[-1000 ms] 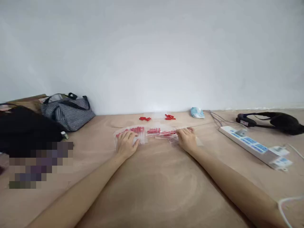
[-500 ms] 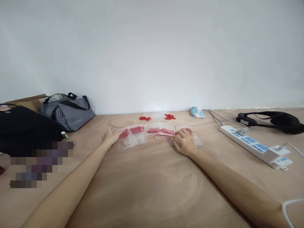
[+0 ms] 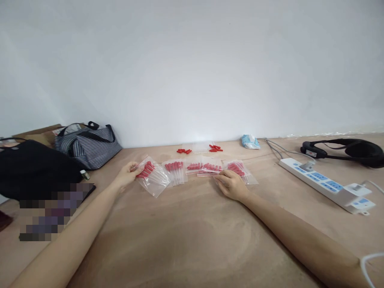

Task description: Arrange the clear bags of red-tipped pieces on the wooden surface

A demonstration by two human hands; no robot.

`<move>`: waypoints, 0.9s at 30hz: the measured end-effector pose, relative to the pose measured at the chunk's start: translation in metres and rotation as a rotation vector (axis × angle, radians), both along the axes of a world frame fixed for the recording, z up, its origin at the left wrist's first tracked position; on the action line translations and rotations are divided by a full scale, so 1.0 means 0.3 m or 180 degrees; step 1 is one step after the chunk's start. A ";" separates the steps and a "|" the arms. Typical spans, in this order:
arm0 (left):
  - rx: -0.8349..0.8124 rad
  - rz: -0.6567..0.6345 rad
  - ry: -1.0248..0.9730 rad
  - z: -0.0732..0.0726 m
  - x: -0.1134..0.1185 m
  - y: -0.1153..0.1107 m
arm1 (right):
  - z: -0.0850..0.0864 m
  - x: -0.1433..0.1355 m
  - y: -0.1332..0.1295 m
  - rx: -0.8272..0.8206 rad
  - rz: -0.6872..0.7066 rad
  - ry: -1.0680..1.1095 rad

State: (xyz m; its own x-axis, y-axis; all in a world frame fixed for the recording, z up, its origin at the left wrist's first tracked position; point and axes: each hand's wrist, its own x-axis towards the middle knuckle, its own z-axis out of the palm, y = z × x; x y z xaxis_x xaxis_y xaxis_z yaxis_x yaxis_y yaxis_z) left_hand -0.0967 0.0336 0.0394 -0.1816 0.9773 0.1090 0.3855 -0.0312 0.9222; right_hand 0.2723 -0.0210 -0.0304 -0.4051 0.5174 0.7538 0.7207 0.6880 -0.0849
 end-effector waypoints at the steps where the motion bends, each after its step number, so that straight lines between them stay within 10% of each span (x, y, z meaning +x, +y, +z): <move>1: 0.0298 0.0050 0.0036 0.013 0.006 -0.009 | -0.001 -0.012 -0.004 -0.0124 0.0128 0.0121; 7: 0.2552 0.0051 0.0829 0.028 0.165 -0.096 | 0.002 -0.089 -0.036 -0.0509 0.0462 0.0622; 11: 0.3612 -0.1142 0.2152 -0.046 0.312 -0.168 | 0.011 -0.096 -0.056 -0.0420 0.0463 0.0574; 16: 0.3907 -0.2037 0.2513 -0.129 0.419 -0.202 | 0.020 -0.079 -0.077 -0.0146 0.0591 0.0222; 27: 0.3497 -0.2304 0.2327 -0.155 0.359 -0.218 | 0.002 -0.067 -0.058 0.0192 0.0775 -0.0565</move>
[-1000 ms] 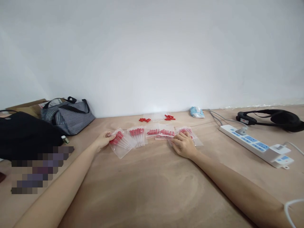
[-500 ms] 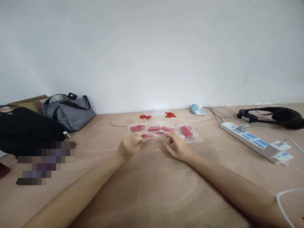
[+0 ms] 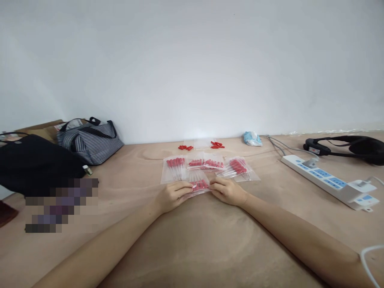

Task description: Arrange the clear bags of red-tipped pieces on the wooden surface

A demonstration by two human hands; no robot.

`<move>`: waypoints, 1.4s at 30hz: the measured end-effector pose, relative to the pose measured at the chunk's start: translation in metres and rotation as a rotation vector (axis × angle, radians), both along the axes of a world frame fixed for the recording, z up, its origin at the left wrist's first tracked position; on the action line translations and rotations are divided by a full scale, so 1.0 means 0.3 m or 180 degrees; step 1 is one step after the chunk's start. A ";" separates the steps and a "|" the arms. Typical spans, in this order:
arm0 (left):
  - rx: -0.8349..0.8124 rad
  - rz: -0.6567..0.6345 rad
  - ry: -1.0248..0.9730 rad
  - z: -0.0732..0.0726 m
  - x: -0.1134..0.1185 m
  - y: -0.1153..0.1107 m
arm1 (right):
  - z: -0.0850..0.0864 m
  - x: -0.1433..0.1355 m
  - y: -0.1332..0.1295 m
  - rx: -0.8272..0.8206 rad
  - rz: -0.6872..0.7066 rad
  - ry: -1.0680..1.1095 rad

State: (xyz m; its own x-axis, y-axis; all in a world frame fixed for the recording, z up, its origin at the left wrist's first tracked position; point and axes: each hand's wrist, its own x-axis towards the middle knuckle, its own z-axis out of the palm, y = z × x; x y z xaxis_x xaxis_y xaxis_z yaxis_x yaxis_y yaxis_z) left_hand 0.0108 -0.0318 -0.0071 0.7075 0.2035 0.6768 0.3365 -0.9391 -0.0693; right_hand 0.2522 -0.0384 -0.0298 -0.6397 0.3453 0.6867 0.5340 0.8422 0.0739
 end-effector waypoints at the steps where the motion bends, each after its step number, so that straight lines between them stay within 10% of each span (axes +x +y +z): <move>1: 0.0105 -0.0017 0.0011 0.002 -0.007 -0.003 | -0.001 0.002 0.000 0.0021 -0.0005 0.0027; 42: 0.0753 0.0120 -0.0022 0.007 0.087 -0.004 | 0.036 -0.073 -0.035 0.0705 -0.0418 -0.0113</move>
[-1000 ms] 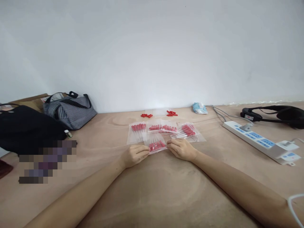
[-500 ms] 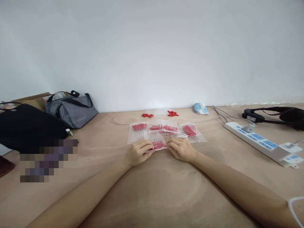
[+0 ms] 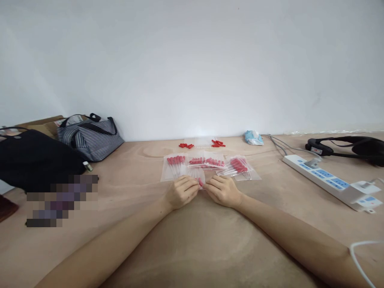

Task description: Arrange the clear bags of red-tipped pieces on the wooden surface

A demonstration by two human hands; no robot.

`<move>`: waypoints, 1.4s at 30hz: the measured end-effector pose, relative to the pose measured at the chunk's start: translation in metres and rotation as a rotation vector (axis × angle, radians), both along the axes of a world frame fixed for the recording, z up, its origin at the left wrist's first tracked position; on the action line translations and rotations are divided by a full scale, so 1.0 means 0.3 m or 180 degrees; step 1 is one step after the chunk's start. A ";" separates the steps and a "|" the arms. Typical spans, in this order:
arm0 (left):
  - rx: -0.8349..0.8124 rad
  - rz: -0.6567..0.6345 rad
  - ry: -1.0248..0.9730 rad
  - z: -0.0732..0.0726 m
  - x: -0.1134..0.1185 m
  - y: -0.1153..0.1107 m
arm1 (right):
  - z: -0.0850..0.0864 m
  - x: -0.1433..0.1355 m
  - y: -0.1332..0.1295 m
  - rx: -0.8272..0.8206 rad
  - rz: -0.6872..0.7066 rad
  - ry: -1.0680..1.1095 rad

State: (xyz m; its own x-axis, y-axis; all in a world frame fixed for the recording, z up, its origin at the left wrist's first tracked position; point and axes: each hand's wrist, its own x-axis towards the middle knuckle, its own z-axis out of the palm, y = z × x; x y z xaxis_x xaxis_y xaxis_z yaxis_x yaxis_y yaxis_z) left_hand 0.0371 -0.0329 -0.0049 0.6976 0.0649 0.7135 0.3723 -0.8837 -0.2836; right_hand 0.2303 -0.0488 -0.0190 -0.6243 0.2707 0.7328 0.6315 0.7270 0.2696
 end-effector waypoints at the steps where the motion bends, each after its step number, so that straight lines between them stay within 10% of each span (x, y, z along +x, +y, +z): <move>1: 0.0093 -0.0002 0.0039 0.002 0.001 0.000 | 0.002 -0.004 -0.002 0.0074 -0.0024 -0.0030; 42: -0.0276 0.0022 -0.0307 -0.010 -0.049 0.010 | 0.016 -0.069 0.009 -0.0064 0.0004 0.0391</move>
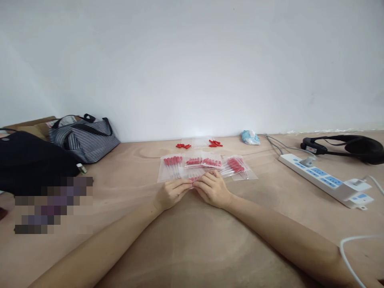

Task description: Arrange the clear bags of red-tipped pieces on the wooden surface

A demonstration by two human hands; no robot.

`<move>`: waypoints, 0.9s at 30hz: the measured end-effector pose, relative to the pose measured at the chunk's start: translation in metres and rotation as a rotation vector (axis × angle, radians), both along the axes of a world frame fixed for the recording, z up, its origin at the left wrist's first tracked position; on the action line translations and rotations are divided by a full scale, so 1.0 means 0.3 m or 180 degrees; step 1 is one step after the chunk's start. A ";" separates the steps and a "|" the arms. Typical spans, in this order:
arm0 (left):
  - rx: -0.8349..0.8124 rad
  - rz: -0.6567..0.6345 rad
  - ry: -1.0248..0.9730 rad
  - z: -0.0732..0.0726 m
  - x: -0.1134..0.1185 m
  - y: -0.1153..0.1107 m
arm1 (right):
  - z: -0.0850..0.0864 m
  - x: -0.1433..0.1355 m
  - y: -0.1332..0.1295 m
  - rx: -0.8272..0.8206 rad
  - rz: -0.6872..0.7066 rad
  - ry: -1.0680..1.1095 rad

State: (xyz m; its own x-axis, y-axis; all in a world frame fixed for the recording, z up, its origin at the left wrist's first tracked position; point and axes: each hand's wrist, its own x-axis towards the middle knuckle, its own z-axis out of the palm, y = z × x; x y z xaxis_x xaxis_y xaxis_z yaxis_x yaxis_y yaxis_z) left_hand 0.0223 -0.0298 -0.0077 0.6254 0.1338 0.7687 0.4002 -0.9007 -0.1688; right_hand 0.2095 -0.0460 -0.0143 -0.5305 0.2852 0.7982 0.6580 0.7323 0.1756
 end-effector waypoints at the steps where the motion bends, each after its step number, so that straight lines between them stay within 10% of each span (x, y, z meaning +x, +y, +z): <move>1: 0.0040 -0.0008 -0.0006 0.000 0.002 -0.001 | 0.001 -0.003 -0.002 0.0011 -0.0021 -0.0030; 19: -0.0373 0.0069 -0.0296 -0.004 -0.042 -0.002 | -0.013 0.134 0.033 -0.0316 -0.0874 -0.0360; 27: -0.0565 -0.0103 0.0018 -0.001 -0.043 -0.010 | -0.026 0.093 0.014 -0.1221 -0.0033 0.0032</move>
